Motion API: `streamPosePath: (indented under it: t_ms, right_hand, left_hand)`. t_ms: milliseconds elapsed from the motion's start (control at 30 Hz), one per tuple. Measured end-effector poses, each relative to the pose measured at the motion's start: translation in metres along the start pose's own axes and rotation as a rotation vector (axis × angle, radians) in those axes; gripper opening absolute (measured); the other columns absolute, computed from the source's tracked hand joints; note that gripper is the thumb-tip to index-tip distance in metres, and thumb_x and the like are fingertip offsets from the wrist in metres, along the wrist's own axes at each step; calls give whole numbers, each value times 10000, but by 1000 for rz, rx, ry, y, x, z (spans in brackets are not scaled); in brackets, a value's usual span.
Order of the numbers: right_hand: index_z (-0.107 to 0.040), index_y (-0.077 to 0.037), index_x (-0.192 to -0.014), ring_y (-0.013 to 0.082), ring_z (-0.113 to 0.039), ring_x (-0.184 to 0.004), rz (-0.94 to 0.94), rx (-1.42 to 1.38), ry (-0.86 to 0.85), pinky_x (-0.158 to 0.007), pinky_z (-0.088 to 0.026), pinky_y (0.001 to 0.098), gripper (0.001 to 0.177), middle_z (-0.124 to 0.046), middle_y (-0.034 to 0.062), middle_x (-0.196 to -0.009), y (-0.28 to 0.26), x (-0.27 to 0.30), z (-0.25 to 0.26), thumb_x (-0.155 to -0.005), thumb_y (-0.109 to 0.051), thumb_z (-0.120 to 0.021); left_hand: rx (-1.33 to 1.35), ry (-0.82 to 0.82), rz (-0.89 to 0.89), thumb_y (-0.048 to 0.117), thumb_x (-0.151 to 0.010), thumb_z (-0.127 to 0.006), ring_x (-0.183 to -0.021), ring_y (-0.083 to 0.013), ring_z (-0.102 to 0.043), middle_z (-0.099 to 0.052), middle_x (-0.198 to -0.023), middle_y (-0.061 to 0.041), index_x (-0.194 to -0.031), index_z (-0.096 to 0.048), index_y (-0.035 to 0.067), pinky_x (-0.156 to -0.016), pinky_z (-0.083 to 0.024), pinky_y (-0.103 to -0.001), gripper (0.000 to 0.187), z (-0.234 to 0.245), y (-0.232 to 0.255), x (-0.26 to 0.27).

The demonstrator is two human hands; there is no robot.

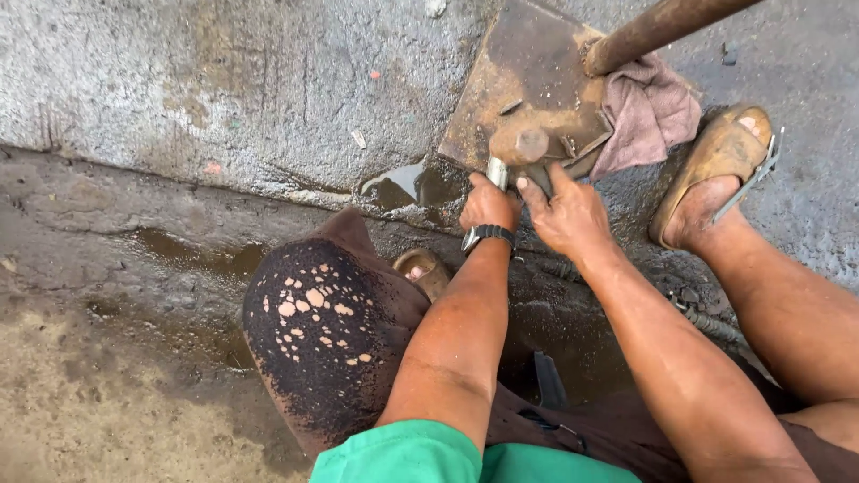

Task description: Measuring a metal pipe with a vernier caliper and hammering it against a metal base to adjust its alignment.

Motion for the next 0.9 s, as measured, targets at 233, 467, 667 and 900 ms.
streamPosePath:
  t_ms: [233, 467, 667, 900]
  right_hand:
    - [-669, -76, -1049, 512, -729, -788, -3, -42, 57, -691, -553, 610, 266, -711, 290, -765, 35, -17, -17, -1038, -332, -599]
    - [-622, -100, -1100, 559, -706, -945, -57, 56, -57, -816, -525, 664, 430, -716, 338, -880, 31, 12, -34, -1061, -522, -552]
    - [-614, -121, -1113, 553, -704, -962, -71, 59, -13, -811, -530, 665, 446, -725, 307, -875, 47, 6, -59, -1042, -557, -559]
    - [-662, -103, -1100, 528, -707, -953, -154, -105, -14, -787, -541, 609, 444, -723, 286, -905, 57, -1, -41, -1083, -528, -538]
  left_hand:
    - [-5, -24, 1, 274, -907, -703, -981, -430, -771, -766, -945, -174, -1179, -484, 76, -865, -608, -553, 401, 10, 3, 0]
    - [-27, -52, 16, 358, -918, -700, -1084, -459, -735, -749, -1077, -195, -1255, -423, 71, -914, -583, -606, 522, 17, -11, 6]
    - [146, -156, -9, 393, -863, -713, -1190, -489, -676, -712, -1189, -254, -1320, -471, 43, -981, -550, -630, 624, 12, -37, 6]
    - [270, -316, -19, 588, -862, -610, -1304, -483, -605, -660, -1325, -290, -1427, -510, 187, -1089, -511, -576, 700, 35, -45, 40]
Point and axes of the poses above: each hand's wrist, its own x-axis away from the middle knuckle, its own z-axis out of the back of the hand, y = z × x, the point moved 2 cm from there along -x, towards the middle knuckle
